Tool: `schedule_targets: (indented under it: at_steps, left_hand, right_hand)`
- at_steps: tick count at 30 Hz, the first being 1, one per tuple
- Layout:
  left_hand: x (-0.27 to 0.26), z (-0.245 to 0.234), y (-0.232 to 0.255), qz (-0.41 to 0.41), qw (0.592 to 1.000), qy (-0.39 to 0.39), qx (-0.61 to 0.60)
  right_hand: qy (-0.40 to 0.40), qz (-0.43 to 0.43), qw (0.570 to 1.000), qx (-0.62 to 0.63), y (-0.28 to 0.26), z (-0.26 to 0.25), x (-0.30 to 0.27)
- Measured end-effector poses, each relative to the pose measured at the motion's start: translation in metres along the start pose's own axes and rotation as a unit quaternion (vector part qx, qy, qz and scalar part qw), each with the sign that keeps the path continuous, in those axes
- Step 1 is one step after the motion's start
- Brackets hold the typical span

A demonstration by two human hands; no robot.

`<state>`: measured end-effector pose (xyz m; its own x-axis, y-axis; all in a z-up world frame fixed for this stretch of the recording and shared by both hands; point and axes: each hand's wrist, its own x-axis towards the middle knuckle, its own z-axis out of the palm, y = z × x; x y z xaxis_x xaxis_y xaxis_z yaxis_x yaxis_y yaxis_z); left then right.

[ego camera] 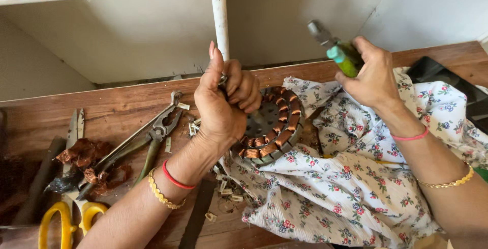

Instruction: The person uses pliers and a screwdriver to remove copper windings from a circular metal rotor. They repeatedly cut and pull the wires from the slots, rotating the rotor to access different sections.

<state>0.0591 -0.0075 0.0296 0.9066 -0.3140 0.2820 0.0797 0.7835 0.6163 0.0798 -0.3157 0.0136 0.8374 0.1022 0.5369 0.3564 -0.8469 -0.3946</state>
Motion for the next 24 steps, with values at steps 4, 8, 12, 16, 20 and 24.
schedule_targets:
  at_steps: [4,8,12,16,20,24]
  left_hand:
    - [0.009,-0.007,-0.006,-0.068,0.995,0.063,-0.042]
    - [0.017,-0.017,-0.016,-0.074,0.996,0.043,0.002]
    - [0.023,-0.021,-0.016,-0.057,0.992,0.106,0.031]
    - [0.020,-0.017,-0.021,-0.046,0.989,0.118,0.075]
    - [0.011,-0.024,-0.019,-0.053,0.983,0.115,0.129]
    - [0.001,-0.038,-0.003,-0.043,0.961,0.030,0.272]
  right_hand:
    - [-0.080,-0.014,0.979,0.189,-0.012,0.012,-0.005]
    - [-0.238,0.010,0.893,0.382,-0.033,0.009,-0.017]
    - [-0.303,-0.020,0.854,0.422,-0.051,0.003,-0.020]
    - [-0.190,-0.142,0.934,0.268,-0.065,0.015,-0.026]
    - [-0.192,-0.126,0.942,0.246,-0.067,0.030,-0.033]
    - [-0.190,-0.108,0.948,0.233,-0.061,0.035,-0.034]
